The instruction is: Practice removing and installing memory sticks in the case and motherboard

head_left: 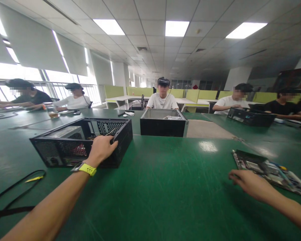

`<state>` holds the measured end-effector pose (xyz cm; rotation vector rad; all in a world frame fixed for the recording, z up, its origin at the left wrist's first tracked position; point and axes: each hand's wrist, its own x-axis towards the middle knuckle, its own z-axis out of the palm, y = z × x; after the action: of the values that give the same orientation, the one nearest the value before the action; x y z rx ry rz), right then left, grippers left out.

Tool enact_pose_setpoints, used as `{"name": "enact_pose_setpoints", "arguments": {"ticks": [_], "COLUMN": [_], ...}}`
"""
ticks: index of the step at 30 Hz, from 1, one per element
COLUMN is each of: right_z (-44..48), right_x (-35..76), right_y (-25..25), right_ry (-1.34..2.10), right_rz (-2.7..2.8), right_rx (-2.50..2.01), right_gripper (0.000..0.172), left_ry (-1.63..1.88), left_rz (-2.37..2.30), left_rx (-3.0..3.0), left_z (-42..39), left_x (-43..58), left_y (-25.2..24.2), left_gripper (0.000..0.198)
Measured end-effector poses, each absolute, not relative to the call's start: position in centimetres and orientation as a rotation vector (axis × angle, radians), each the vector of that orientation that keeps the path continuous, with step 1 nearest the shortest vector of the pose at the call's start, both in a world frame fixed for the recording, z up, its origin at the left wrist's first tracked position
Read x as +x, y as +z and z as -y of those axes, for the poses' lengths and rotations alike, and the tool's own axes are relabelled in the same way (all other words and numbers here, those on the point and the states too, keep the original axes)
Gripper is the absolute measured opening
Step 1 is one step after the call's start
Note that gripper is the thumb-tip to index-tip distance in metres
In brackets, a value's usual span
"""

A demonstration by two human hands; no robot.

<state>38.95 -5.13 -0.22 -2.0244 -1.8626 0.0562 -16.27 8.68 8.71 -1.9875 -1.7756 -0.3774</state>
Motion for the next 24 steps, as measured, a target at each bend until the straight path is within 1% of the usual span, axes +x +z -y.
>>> {"name": "enact_pose_setpoints", "arguments": {"ticks": [3,6,9,13,17,19,20,22,24], "right_z": [5.0,4.7,4.6,3.9,1.9,0.8,0.4,-0.1,-0.4], "right_x": [35.6,32.3,28.7,24.6,22.3,21.8,21.6,21.3,20.8], "right_y": [1.2,2.9,4.9,8.8,13.6,15.2,15.6,15.7,15.0], "right_ry": [0.26,0.288,0.229,0.051,-0.099,-0.089,-0.075,-0.031,0.038], "right_rz": [2.048,2.127,2.191,2.221,2.197,2.251,2.311,2.447,2.556], "right_rx": [-1.994,-1.932,-1.823,-1.698,-1.669,-1.689,-1.702,-1.738,-1.781], "right_gripper": [0.022,0.025,0.027,0.029,0.045,0.049,0.046,0.032,0.018], "left_ry": [-0.408,-0.432,-0.431,-0.334,-0.179,-0.029,0.031,0.115,0.242], "left_rz": [1.741,1.717,1.693,1.595,1.421,1.314,1.249,0.859,0.94], "left_rx": [-2.041,-2.099,-2.184,-2.463,-2.889,-3.004,-3.046,-3.154,-3.023], "left_z": [-7.3,-5.4,-3.0,2.5,9.8,11.6,11.5,9.4,5.2], "left_x": [-15.3,-13.2,-9.4,-1.1,7.9,10.4,10.7,9.7,7.7], "left_y": [8.8,8.7,8.9,9.7,11.6,13.5,14.6,16.8,17.8], "left_gripper": [0.041,0.039,0.038,0.043,0.048,0.045,0.042,0.044,0.036]}}
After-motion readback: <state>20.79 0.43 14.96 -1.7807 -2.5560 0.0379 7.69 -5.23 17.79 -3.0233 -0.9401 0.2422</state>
